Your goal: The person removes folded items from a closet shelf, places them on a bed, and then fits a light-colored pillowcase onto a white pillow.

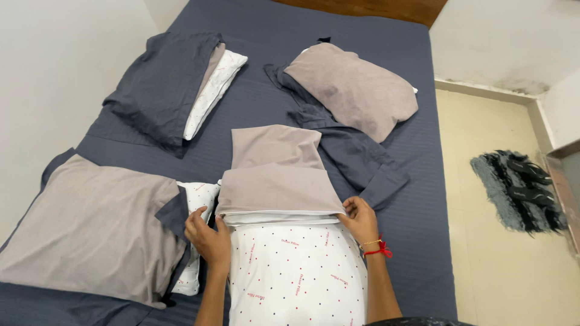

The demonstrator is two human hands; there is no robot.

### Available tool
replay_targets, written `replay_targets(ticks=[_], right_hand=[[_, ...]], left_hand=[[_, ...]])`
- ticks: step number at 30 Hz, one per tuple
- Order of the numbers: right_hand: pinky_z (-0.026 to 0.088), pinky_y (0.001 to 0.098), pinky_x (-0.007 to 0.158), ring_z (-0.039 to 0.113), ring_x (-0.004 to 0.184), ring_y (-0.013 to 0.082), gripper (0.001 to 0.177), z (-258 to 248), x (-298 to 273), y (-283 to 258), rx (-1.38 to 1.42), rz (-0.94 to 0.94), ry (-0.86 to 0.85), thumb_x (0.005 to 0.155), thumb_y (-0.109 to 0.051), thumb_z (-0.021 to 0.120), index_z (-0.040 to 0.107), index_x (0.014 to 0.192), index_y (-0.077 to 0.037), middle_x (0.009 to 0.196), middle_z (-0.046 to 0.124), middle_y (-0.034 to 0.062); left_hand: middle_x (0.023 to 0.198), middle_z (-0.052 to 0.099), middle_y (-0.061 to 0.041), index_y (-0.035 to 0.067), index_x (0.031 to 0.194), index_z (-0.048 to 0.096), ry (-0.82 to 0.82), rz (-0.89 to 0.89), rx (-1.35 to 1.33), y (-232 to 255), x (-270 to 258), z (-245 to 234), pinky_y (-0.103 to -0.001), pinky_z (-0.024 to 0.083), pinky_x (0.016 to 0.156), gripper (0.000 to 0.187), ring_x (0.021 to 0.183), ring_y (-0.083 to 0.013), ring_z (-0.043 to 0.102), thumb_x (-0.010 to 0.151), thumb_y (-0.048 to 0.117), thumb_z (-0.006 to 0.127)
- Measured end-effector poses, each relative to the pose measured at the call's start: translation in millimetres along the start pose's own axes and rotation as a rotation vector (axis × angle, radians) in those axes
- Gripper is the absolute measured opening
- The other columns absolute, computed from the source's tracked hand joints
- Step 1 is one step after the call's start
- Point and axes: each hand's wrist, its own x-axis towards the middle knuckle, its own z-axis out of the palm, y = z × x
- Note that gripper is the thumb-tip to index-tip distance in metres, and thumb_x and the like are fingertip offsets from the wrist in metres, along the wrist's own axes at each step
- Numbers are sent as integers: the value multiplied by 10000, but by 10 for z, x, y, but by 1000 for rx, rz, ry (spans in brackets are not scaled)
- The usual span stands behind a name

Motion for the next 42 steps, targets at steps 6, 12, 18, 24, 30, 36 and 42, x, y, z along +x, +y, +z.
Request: replay_targets(ticks=[6,12,18,24,30,36,42], right_hand=[[527,263,691,646,752,88,254,392,150,424,765,158,-249,873,-61,746,718,1121,-9,895,708,26],[558,280,831,692,931,131,363,470,107,455,987,87,-210,918,22,656,671,1281,16,1116,758,110],[565,309,942,662,1139,144,470,557,-10,456,845,-2,-146,812,119,682,655,1271,21,1232,708,107],[578,319,909,686,1063,185,383,533,-28,432,1018,45,-145,865,90,693,668,1238,8,1161,731,122],[575,301,874,673,1040,134,350,602,-45,469,877,15,-98,820,106,741,686,1153,12,1097,718,75],[597,296,818,706,935,141,210,685,-69,548,932,-47,-15,840,117,740,718,1035,42,1018,728,83],[558,254,807,665,911,94,124,633,-116,427,891,-85,48,887,70,711,738,1003,39,1005,707,33]], left_hand=[[1032,740,-86,62,1048,715,-879,213,-472,907,-358,320,-350,558,846,242,961,-226,732,868,221,748],[1041,763,-80,76,1147,731,-1028,107,-425,1237,-581,914,-338,557,807,323,936,-223,735,897,280,741],[949,795,-27,124,1094,782,-1095,-76,-456,1176,-687,1018,-306,553,785,258,859,-156,739,863,234,742],[895,776,-27,140,1104,748,-1082,-99,-377,1287,-645,953,-330,541,733,272,786,-168,714,865,270,743],[895,759,-67,109,1033,759,-953,-12,-439,1257,-722,937,-338,526,721,228,799,-193,711,947,309,690],[850,777,-62,42,997,757,-984,-195,-716,1142,-768,944,-265,540,700,175,761,-130,724,919,194,721],[823,747,-76,9,1005,761,-984,-299,-833,1079,-821,969,-248,498,654,140,716,-101,646,932,124,728]])
